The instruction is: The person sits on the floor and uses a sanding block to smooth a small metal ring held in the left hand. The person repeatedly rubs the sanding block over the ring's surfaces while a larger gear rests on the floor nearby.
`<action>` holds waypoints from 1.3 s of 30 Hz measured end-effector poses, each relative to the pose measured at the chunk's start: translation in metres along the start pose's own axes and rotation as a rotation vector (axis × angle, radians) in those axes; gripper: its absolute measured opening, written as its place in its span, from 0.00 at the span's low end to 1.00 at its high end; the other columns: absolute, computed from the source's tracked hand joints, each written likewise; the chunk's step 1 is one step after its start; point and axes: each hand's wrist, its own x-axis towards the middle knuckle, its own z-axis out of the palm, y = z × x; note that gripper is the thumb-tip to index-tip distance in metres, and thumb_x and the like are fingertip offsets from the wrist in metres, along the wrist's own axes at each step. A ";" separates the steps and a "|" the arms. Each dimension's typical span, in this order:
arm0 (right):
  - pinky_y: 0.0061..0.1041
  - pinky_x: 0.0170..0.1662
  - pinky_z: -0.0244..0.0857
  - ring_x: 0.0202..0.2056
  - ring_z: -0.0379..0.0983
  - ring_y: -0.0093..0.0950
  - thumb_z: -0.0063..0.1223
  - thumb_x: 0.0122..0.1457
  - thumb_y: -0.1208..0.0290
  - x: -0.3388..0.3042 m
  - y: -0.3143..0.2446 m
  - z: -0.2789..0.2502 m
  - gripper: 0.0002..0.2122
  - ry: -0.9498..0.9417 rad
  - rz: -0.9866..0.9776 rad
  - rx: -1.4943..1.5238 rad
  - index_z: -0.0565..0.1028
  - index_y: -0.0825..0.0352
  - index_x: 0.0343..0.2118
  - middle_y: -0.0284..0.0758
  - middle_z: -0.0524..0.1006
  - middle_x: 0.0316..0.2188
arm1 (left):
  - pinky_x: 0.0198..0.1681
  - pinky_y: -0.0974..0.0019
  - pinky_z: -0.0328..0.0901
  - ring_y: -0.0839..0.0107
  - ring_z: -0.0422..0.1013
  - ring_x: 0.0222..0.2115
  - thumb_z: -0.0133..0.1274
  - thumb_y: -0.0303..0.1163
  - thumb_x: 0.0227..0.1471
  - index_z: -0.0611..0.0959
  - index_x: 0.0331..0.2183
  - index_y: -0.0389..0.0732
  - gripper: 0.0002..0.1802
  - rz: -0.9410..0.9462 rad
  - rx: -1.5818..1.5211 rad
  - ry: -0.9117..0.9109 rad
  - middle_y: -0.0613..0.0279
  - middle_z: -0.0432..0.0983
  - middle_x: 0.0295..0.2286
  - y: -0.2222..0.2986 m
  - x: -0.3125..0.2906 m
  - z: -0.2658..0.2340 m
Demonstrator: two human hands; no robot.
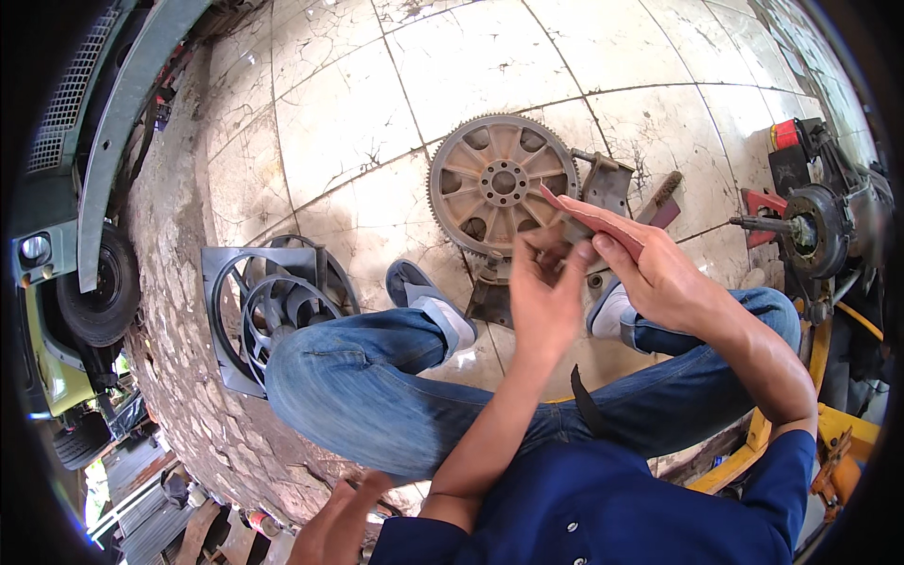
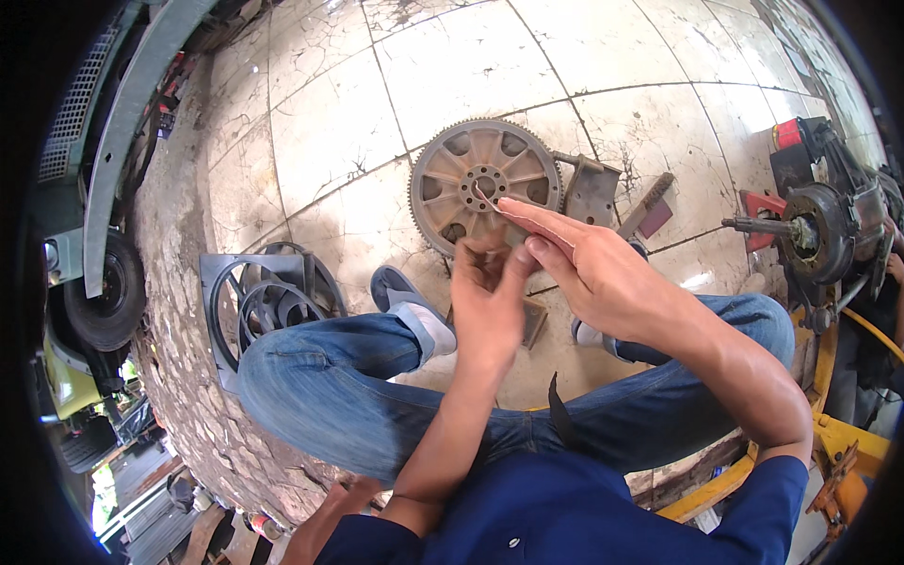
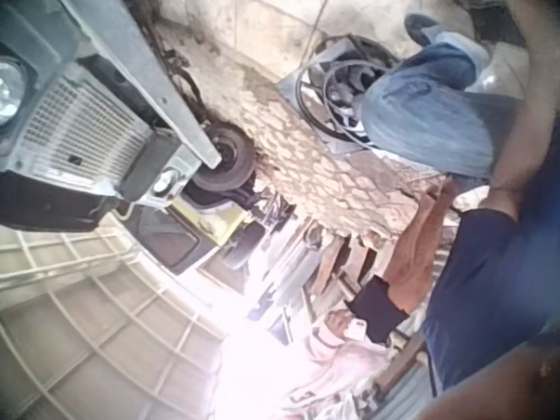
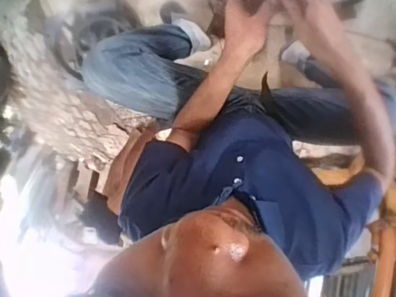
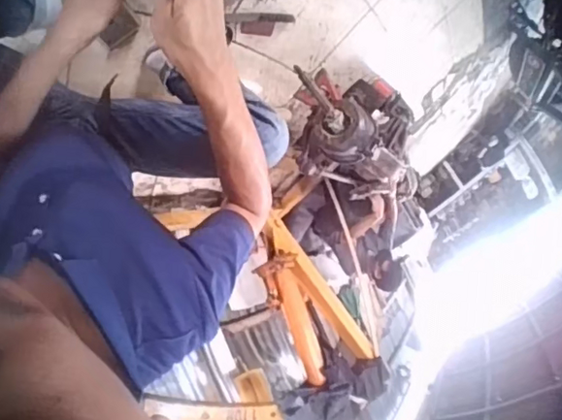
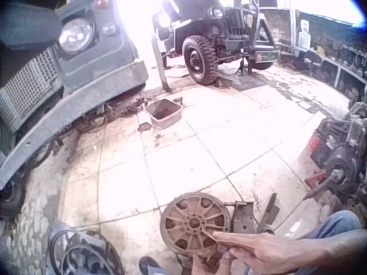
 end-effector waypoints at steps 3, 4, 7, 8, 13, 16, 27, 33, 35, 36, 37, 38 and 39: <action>0.32 0.56 0.64 0.56 0.69 0.43 0.39 0.67 0.76 -0.002 -0.001 0.004 0.19 0.047 -0.032 0.022 0.63 0.71 0.60 0.49 0.70 0.56 | 0.39 0.71 0.68 0.76 0.71 0.34 0.56 0.22 0.56 0.69 0.43 0.33 0.16 -0.001 -0.092 0.050 0.60 0.72 0.32 0.008 0.004 -0.001; 0.32 0.56 0.64 0.57 0.68 0.43 0.39 0.67 0.76 -0.002 -0.001 0.004 0.19 0.043 -0.045 0.009 0.64 0.71 0.60 0.48 0.70 0.56 | 0.39 0.71 0.68 0.76 0.71 0.34 0.56 0.22 0.56 0.68 0.43 0.33 0.16 -0.001 -0.080 0.084 0.60 0.72 0.32 0.011 0.010 -0.003; 0.32 0.58 0.63 0.57 0.68 0.43 0.38 0.68 0.75 0.000 0.000 0.003 0.19 0.023 -0.049 0.004 0.64 0.71 0.60 0.48 0.69 0.57 | 0.39 0.72 0.68 0.76 0.71 0.35 0.57 0.22 0.56 0.69 0.44 0.33 0.17 0.036 -0.012 0.004 0.59 0.73 0.32 0.004 -0.002 -0.002; 0.32 0.58 0.63 0.57 0.67 0.43 0.38 0.68 0.74 0.001 0.000 0.001 0.19 0.012 -0.029 0.024 0.64 0.71 0.60 0.47 0.69 0.57 | 0.39 0.72 0.68 0.76 0.71 0.35 0.57 0.22 0.56 0.69 0.44 0.33 0.17 0.047 0.008 -0.026 0.59 0.73 0.33 0.001 -0.005 0.001; 0.32 0.57 0.63 0.55 0.69 0.43 0.39 0.68 0.72 -0.002 0.005 0.002 0.19 0.043 -0.092 -0.022 0.64 0.70 0.61 0.47 0.69 0.57 | 0.48 0.65 0.70 0.70 0.73 0.42 0.52 0.25 0.60 0.70 0.47 0.32 0.15 0.050 -0.030 0.014 0.54 0.73 0.43 0.013 0.009 -0.003; 0.33 0.56 0.64 0.55 0.69 0.44 0.40 0.68 0.72 0.000 0.004 -0.002 0.20 -0.007 0.011 0.040 0.63 0.70 0.61 0.47 0.69 0.57 | 0.44 0.70 0.68 0.73 0.73 0.38 0.55 0.22 0.57 0.70 0.46 0.34 0.16 0.052 -0.013 -0.015 0.57 0.74 0.37 0.005 -0.003 0.001; 0.27 0.64 0.54 0.60 0.64 0.29 0.36 0.71 0.69 -0.010 -0.015 -0.019 0.19 0.129 0.017 0.305 0.63 0.72 0.61 0.39 0.67 0.61 | 0.50 0.58 0.72 0.67 0.73 0.47 0.54 0.34 0.60 0.70 0.54 0.39 0.23 0.052 -0.467 -0.217 0.57 0.71 0.50 0.019 0.010 -0.028; 0.24 0.60 0.56 0.56 0.67 0.25 0.36 0.71 0.69 -0.017 -0.023 -0.036 0.19 0.322 0.184 0.124 0.64 0.71 0.60 0.38 0.73 0.55 | 0.47 0.59 0.72 0.63 0.73 0.46 0.59 0.33 0.56 0.67 0.58 0.41 0.31 0.076 -0.600 -0.497 0.46 0.68 0.54 0.019 0.002 -0.023; 0.25 0.60 0.57 0.57 0.67 0.27 0.37 0.70 0.70 -0.018 -0.024 -0.036 0.19 0.309 0.146 0.047 0.64 0.69 0.61 0.39 0.72 0.56 | 0.46 0.60 0.72 0.62 0.74 0.45 0.60 0.32 0.55 0.67 0.58 0.42 0.32 0.091 -0.598 -0.530 0.45 0.69 0.53 0.017 0.001 -0.021; 0.26 0.60 0.58 0.57 0.67 0.29 0.38 0.69 0.71 -0.017 -0.023 -0.034 0.19 0.307 0.074 0.034 0.64 0.69 0.61 0.39 0.71 0.57 | 0.45 0.61 0.72 0.62 0.74 0.45 0.60 0.32 0.54 0.67 0.58 0.43 0.32 0.107 -0.590 -0.537 0.45 0.69 0.53 0.015 0.002 -0.022; 0.27 0.60 0.58 0.58 0.66 0.31 0.39 0.69 0.72 -0.016 -0.020 -0.033 0.19 0.307 0.000 0.017 0.64 0.68 0.62 0.40 0.70 0.57 | 0.44 0.61 0.72 0.62 0.75 0.45 0.61 0.31 0.54 0.67 0.58 0.43 0.32 0.125 -0.584 -0.547 0.45 0.69 0.53 0.013 0.003 -0.022; 0.28 0.60 0.59 0.58 0.66 0.33 0.40 0.68 0.73 -0.014 -0.018 -0.031 0.20 0.306 -0.074 0.000 0.63 0.67 0.62 0.40 0.70 0.58 | 0.44 0.61 0.72 0.62 0.75 0.44 0.61 0.31 0.54 0.68 0.58 0.43 0.32 0.110 -0.607 -0.547 0.45 0.69 0.53 0.011 0.004 -0.024; 0.29 0.60 0.60 0.59 0.66 0.35 0.41 0.67 0.74 -0.013 -0.014 -0.029 0.20 0.305 -0.147 -0.017 0.63 0.67 0.62 0.41 0.69 0.59 | 0.44 0.62 0.72 0.62 0.75 0.43 0.61 0.31 0.54 0.68 0.58 0.43 0.32 0.094 -0.629 -0.547 0.45 0.70 0.53 0.010 0.005 -0.026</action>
